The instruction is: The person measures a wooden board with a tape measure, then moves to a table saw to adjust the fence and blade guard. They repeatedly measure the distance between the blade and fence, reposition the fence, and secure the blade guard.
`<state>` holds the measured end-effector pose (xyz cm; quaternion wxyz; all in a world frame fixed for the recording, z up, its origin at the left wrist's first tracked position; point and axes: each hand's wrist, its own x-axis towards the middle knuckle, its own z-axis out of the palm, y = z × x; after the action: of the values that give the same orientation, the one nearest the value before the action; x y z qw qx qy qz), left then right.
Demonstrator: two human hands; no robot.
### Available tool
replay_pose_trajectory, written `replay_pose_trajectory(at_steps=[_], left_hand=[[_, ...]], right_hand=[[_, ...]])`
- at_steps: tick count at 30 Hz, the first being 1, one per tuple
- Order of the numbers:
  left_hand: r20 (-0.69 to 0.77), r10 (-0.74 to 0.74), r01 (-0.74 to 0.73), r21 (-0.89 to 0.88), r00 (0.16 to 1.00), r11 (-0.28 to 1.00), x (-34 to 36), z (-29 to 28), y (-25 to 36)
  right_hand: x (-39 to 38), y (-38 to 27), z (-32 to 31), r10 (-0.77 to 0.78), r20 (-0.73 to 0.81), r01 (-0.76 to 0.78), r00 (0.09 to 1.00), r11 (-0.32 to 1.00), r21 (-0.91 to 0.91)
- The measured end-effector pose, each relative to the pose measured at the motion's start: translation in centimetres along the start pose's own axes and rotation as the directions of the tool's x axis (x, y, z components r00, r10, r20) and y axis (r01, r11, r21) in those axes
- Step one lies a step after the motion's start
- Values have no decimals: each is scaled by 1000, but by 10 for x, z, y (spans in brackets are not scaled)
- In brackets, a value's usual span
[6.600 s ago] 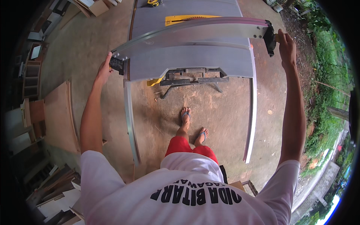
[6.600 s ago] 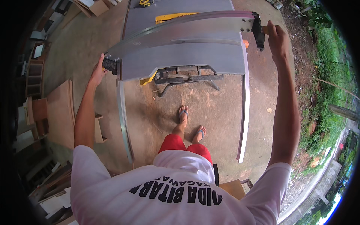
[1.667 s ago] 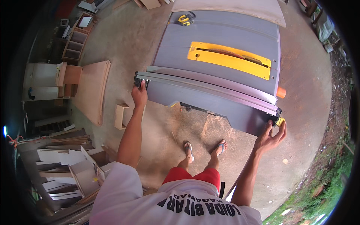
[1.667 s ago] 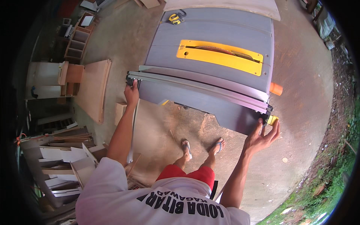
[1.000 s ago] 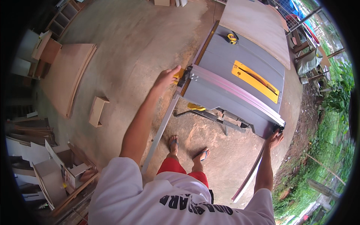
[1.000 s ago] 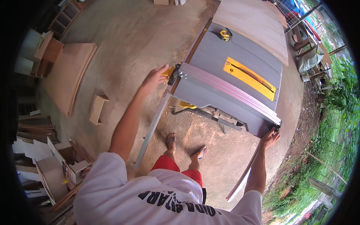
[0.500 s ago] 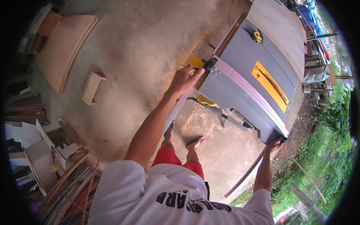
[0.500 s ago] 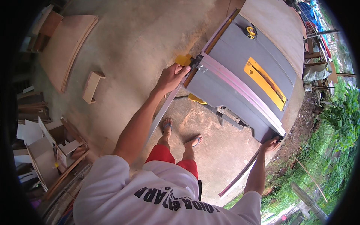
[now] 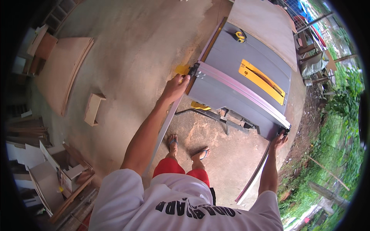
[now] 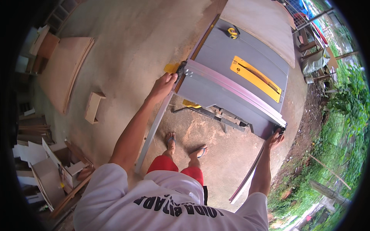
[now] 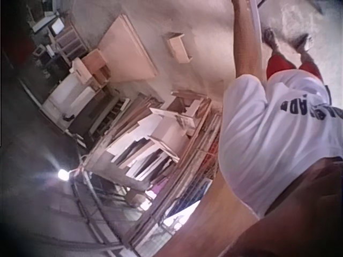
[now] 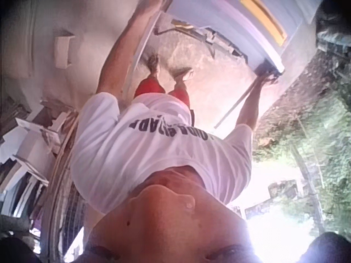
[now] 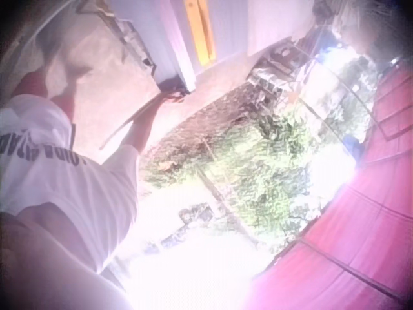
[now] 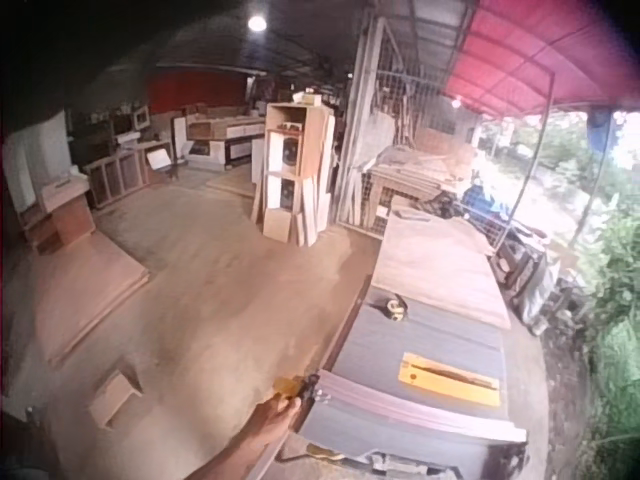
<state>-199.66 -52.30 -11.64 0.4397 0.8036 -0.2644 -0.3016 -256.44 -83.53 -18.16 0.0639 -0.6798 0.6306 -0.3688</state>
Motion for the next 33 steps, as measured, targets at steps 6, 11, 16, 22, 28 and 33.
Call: replay_pose_trajectory(at_steps=[6, 11, 16, 22, 28, 33], left_hand=[[196, -172, 246, -470, 966, 848, -4, -2, 37], [131, -192, 232, -482, 973, 845, -1, 12, 30], [-571, -26, -85, -166, 820, 982, 4, 47, 15], [-311, -181, 186, -14, 933, 982, -16, 43, 50], [-218, -222, 230, 11, 950, 973, -12, 35, 46], [-137, -212, 211, -22, 968, 977, 6, 19, 16]], right_hand=[[-7, -20, 1, 18, -45, -12, 999, 991, 136], [-8, -8, -2, 41, -86, -29, 995, 990, 138], [-8, -20, -5, 22, -96, -10, 995, 992, 125], [-9, -22, -10, 24, -95, -14, 995, 995, 103], [-9, -28, -14, 112, -35, -109, 993, 990, 86], [-7, -42, -17, 228, 14, -228, 974, 970, 84]])
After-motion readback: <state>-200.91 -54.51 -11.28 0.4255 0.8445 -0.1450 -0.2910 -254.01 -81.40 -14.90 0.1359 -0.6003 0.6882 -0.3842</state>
